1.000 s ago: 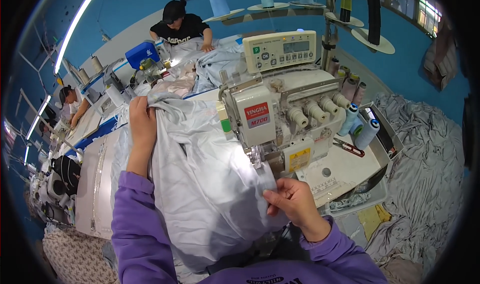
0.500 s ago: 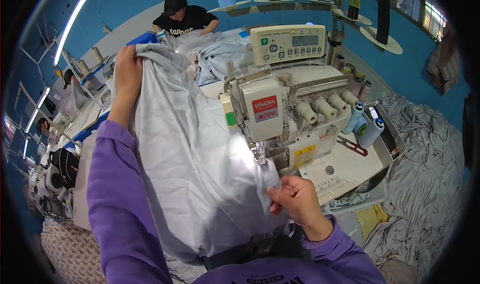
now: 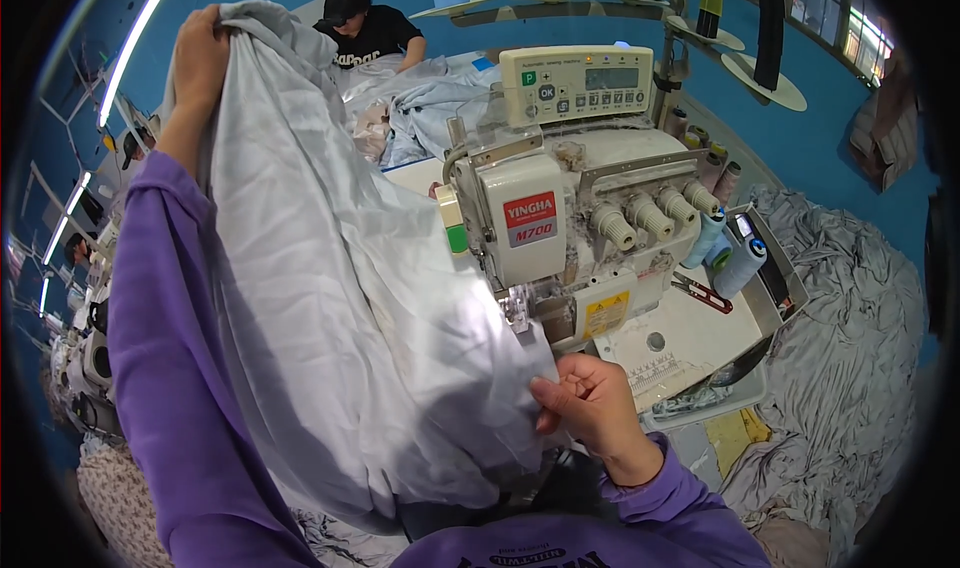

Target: Using an industrial overlock sewing machine to finish the edges of fabric pieces for pillowcases.

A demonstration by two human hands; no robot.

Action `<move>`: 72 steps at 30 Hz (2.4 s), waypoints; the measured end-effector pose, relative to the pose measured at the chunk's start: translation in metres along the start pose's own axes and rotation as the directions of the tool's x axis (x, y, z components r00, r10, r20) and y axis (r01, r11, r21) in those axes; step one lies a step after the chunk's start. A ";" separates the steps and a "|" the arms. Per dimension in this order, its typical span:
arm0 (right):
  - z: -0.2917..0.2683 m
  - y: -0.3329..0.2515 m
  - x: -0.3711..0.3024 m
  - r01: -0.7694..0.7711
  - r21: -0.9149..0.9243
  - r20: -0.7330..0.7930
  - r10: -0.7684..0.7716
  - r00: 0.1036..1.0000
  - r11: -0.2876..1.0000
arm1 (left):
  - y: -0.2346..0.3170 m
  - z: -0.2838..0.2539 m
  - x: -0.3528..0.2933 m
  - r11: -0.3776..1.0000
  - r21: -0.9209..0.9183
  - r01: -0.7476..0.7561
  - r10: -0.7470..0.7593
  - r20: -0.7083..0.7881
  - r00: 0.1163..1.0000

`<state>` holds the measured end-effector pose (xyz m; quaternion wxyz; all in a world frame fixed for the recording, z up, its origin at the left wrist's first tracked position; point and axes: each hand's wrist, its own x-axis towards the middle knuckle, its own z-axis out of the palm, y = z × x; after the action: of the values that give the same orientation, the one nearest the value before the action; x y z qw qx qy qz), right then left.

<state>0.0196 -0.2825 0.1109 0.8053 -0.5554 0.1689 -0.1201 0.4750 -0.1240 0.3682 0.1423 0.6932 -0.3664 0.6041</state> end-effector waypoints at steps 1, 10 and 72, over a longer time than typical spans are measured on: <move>0.000 0.000 0.000 -0.003 0.010 -0.005 0.003 1.000 1.000 | -0.005 -0.001 0.007 1.000 -0.003 0.002 -0.002 0.000 1.000; 0.007 -0.003 -0.004 -0.006 0.033 0.003 0.005 1.000 0.999 | -0.028 -0.008 0.003 0.935 0.315 0.165 -0.249 0.249 0.936; 0.017 -0.001 -0.004 0.462 -0.881 0.207 -0.793 0.573 0.104 | 0.270 -0.167 -0.181 0.502 -0.851 0.152 0.506 0.431 0.747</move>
<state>0.0229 -0.2672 0.1178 0.2212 -0.8674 0.0739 -0.4395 0.1685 -0.1427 0.1699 0.2601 0.6474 -0.7113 0.0855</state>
